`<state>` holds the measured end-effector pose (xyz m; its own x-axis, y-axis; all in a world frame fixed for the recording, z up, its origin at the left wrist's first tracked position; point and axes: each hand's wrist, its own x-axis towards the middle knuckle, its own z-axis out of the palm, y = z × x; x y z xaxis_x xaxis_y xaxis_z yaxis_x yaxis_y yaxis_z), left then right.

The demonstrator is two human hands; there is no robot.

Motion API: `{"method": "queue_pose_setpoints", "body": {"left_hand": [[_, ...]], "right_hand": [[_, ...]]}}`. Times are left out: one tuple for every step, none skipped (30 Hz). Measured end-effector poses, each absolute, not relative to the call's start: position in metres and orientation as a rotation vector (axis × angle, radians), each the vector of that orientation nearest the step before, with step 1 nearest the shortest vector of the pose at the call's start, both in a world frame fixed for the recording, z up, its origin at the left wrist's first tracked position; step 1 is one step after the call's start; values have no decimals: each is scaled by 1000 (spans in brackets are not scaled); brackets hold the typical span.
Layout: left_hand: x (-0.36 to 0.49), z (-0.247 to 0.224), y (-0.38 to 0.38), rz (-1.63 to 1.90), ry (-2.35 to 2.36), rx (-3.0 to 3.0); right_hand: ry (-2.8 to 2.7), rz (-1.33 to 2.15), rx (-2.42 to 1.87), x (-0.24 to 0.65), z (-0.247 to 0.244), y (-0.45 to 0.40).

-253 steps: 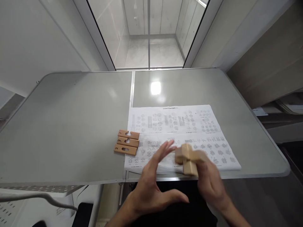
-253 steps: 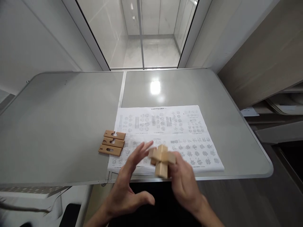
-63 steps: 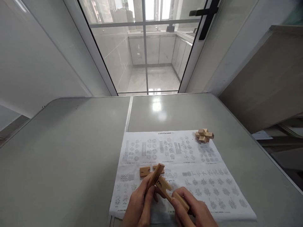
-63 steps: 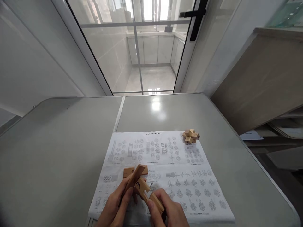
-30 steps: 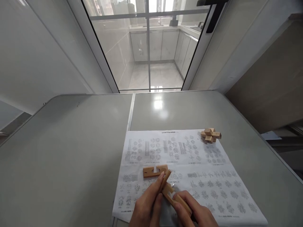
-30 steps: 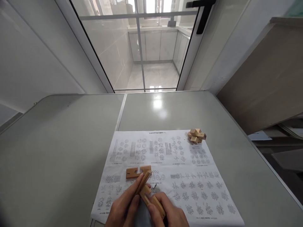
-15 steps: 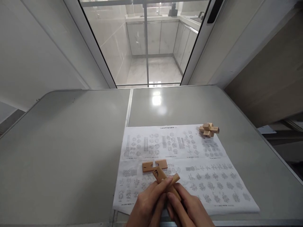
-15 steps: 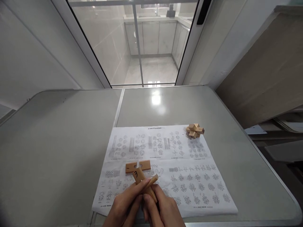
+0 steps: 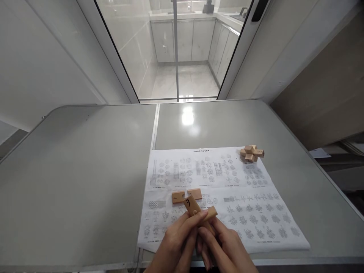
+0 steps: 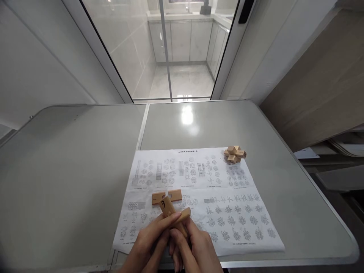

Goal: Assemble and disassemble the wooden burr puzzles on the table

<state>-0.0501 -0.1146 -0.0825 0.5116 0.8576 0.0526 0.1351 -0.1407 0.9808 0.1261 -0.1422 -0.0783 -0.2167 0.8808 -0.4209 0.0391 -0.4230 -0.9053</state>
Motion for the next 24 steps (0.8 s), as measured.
{"method": "queue_pose_setpoints", "body": {"left_hand": [[-49, -82, -115, 791, 868, 1594], [-49, -82, -115, 795, 864, 1583], [-49, -82, -115, 807, 855, 1574], [-49, -83, -115, 816, 848, 1571], [-49, -84, -115, 821, 855, 1573], [-49, -85, -116, 821, 878, 1578], [-50, -86, -117, 820, 908, 1583], [-50, -87, -118, 818, 936, 1586], [-50, -87, -119, 814, 959, 1584], [-50, -87, -120, 802, 970, 1574], [-50, -87, -120, 797, 968, 1549], [-51, -87, -120, 788, 954, 1522], [-51, -87, -120, 778, 936, 1506], [-51, -86, -119, 771, 921, 1505], [-51, -86, -118, 768, 905, 1521], [-51, -85, -116, 769, 893, 1551], [-51, -84, -115, 772, 886, 1589], [-51, -83, -113, 773, 878, 1626], [-51, -82, -112, 777, 869, 1648], [-50, -81, -111, 782, 860, 1654], [-49, -80, -110, 789, 848, 1647], [-49, -80, -110, 804, 834, 1632], [-48, -80, -110, 818, 819, 1614], [-47, -80, -110, 829, 807, 1597]], "right_hand": [[-1122, 1714, -1394, 126, -79, -143], [-1117, 1721, -1380, 126, -80, -144], [-1107, 1725, -1368, 126, -82, -144], [-1093, 1726, -1360, 126, -83, -145], [-1080, 1727, -1357, 126, -85, -146], [-1071, 1725, -1358, 126, -87, -146], [-1064, 1720, -1361, 126, -89, -147], [-1062, 1713, -1365, 126, -91, -148], [-1059, 1702, -1368, 125, -92, -148], [-1057, 1694, -1366, 125, -93, -148], [-1052, 1689, -1362, 124, -94, -149], [-1043, 1689, -1354, 124, -95, -149], [-1032, 1695, -1345, 123, -95, -150], [-1017, 1701, -1338, 123, -95, -150], [-999, 1704, -1337, 123, -95, -150], [-979, 1701, -1339, 123, -95, -150], [-957, 1699, -1340, 123, -96, -150], [-937, 1699, -1338, 123, -96, -150], [-919, 1703, -1330, 123, -97, -150], [-903, 1712, -1317, 123, -98, -150], [-890, 1724, -1298, 123, -99, -150], [-876, 1734, -1281, 123, -101, -149], [-863, 1736, -1269, 123, -102, -149], [-850, 1734, -1263, 122, -104, -150]]}}
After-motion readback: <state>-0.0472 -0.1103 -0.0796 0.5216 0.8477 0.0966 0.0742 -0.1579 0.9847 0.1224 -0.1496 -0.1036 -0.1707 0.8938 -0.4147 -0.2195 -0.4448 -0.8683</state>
